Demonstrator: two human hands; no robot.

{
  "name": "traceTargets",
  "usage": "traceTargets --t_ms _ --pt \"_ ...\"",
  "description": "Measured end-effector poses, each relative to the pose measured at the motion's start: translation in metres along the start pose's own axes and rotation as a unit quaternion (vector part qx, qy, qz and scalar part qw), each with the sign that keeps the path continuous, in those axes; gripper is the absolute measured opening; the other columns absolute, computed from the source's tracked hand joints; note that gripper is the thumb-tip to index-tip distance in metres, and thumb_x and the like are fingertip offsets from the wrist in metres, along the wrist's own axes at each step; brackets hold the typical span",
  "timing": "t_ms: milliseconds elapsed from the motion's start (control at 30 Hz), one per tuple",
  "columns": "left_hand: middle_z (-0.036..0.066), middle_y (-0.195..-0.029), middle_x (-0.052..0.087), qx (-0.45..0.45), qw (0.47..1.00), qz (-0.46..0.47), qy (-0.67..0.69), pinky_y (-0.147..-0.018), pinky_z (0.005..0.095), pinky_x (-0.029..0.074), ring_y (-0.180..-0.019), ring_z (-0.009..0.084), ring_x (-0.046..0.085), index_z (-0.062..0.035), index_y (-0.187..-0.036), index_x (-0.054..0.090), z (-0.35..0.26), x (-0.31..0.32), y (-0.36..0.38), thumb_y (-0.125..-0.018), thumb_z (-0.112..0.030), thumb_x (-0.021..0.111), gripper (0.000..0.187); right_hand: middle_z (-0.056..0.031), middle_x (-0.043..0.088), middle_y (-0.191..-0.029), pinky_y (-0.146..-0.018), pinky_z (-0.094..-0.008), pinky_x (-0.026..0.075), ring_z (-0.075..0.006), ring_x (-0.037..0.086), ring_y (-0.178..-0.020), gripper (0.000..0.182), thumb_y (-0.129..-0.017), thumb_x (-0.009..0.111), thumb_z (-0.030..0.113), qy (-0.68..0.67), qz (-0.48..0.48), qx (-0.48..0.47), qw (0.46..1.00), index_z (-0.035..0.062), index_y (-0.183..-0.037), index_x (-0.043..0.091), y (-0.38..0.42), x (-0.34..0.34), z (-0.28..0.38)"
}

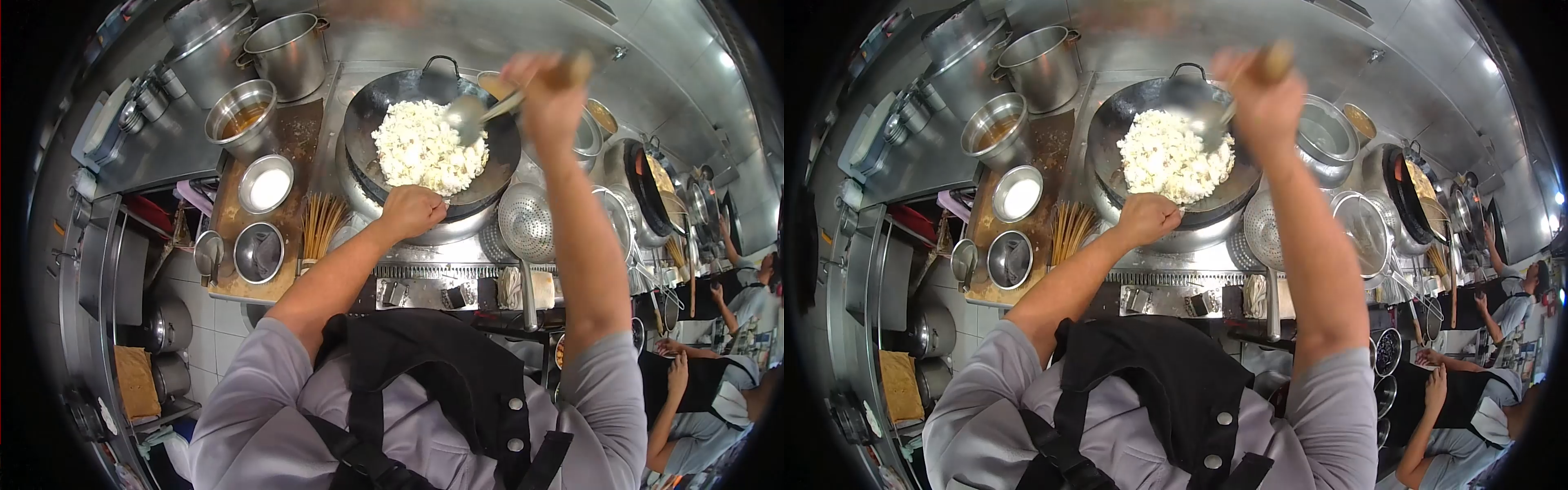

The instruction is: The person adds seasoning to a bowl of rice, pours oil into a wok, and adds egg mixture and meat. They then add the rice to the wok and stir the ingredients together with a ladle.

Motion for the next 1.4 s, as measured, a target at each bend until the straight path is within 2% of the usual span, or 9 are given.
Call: traceTargets --t_ms 67,300,433,533,800,933,1067,1333,1400 --pt "0.011 -0.067 0.064 -0.003 1.0 0.002 0.0 -0.057 0.047 0.049 -0.065 0.0343 0.064 -0.009 -0.062 0.062 0.0 -0.001 -0.001 -0.084 -0.028 0.064 0.029 -0.0071 0.059 -0.066 -0.062 -0.0333 0.049 -0.0166 0.057 -0.059 0.027 -0.097 0.065 0.025 0.143 -0.116 0.051 0.981 0.0033 -0.083 0.057 -0.054 -0.024 0.031" --pt "0.011 -0.069 0.065 -0.037 0.998 0.053 -0.002 -0.061 0.0487 0.051 -0.067 0.035 0.065 -0.0109 -0.065 0.066 0.007 0.005 0.0 -0.086 -0.033 0.061 0.031 -0.0002 0.044 -0.056 -0.05 -0.0305 0.04 -0.0137 0.043 -0.047 0.033 -0.096 0.069 0.021 0.016 0.008 0.156 0.988 0.007 -0.073 0.051 -0.052 -0.009 -0.062" --pt "0.011 -0.069 0.065 -0.022 0.999 0.037 -0.01 -0.061 0.0484 0.051 -0.067 0.0351 0.065 -0.0108 -0.066 0.066 0.008 0.003 -0.001 -0.087 -0.033 0.062 0.031 -0.0007 0.046 -0.057 -0.05 -0.03 0.041 -0.0129 0.043 -0.047 0.032 -0.094 0.073 0.023 -0.139 -0.014 0.105 0.985 0.006 -0.076 0.052 -0.09 0.011 0.003" --pt "0.012 -0.068 0.065 -0.025 0.999 0.026 -0.006 -0.061 0.0479 0.05 -0.067 0.0349 0.065 -0.0106 -0.066 0.065 0.008 0.002 -0.001 -0.087 -0.033 0.062 0.031 -0.0001 0.048 -0.058 -0.05 -0.0289 0.041 -0.0117 0.044 -0.047 0.032 -0.093 0.074 0.023 -0.06 -0.029 0.217 0.974 0.0063 -0.075 0.054 -0.037 0.06 -0.067" --pt "0.012 -0.068 0.065 -0.055 0.996 0.065 -0.026 -0.06 0.0476 0.051 -0.065 0.0346 0.064 -0.0103 -0.064 0.063 0.009 0.007 0.001 -0.086 -0.03 0.062 0.03 0.001 0.048 -0.055 -0.042 -0.0257 0.04 -0.0097 0.047 -0.044 0.035 -0.092 0.076 0.031 -0.007 -0.033 0.216 0.976 0.0096 -0.076 0.052 -0.043 0.084 -0.085" --pt "0.013 -0.065 0.064 -0.019 0.999 0.026 -0.01 -0.059 0.0477 0.051 -0.064 0.0354 0.064 -0.0093 -0.062 0.063 0.008 0.0 -0.005 -0.085 -0.03 0.062 0.032 -0.0014 0.049 -0.057 -0.048 -0.0286 0.042 -0.0128 0.048 -0.047 0.026 -0.091 0.074 0.02 -0.022 -0.077 0.121 0.989 0.0048 -0.082 0.055 -0.105 0.02 -0.057" --pt "0.012 -0.065 0.063 -0.012 1.0 0.021 -0.007 -0.059 0.0478 0.051 -0.063 0.0354 0.064 -0.0084 -0.062 0.062 0.005 0.002 0.0 -0.086 -0.032 0.063 0.034 -0.0026 0.055 -0.06 -0.047 -0.028 0.043 -0.0123 0.052 -0.047 0.026 -0.092 0.074 0.021 0.047 -0.133 0.183 0.973 0.0037 -0.083 0.056 -0.049 -0.021 -0.105" --pt "0.011 -0.066 0.064 -0.038 0.997 0.061 -0.008 -0.06 0.0473 0.051 -0.064 0.0344 0.063 -0.0085 -0.063 0.061 0.009 0.009 0.001 -0.086 -0.032 0.063 0.034 -0.0004 0.047 -0.057 -0.046 -0.0307 0.042 -0.0132 0.046 -0.045 0.03 -0.092 0.075 0.022 0.118 -0.228 0.087 0.963 0.0072 -0.08 0.052 -0.039 -0.131 -0.056" --pt "0.011 -0.066 0.064 -0.045 0.997 0.062 -0.006 -0.061 0.0471 0.051 -0.064 0.0343 0.063 -0.0084 -0.062 0.061 0.008 0.008 -0.002 -0.086 -0.033 0.063 0.034 0.0016 0.043 -0.057 -0.046 -0.0306 0.041 -0.0121 0.041 -0.044 0.032 -0.093 0.074 0.022 -0.082 -0.217 0.171 0.957 0.0091 -0.079 0.049 -0.041 -0.124 -0.089"
Point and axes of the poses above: each hand's wrist, its own y-axis away from the middle knuckle, its own x-axis out of the palm, z = x × y, the point moved 10 cm from there along -y, towards the middle knuckle
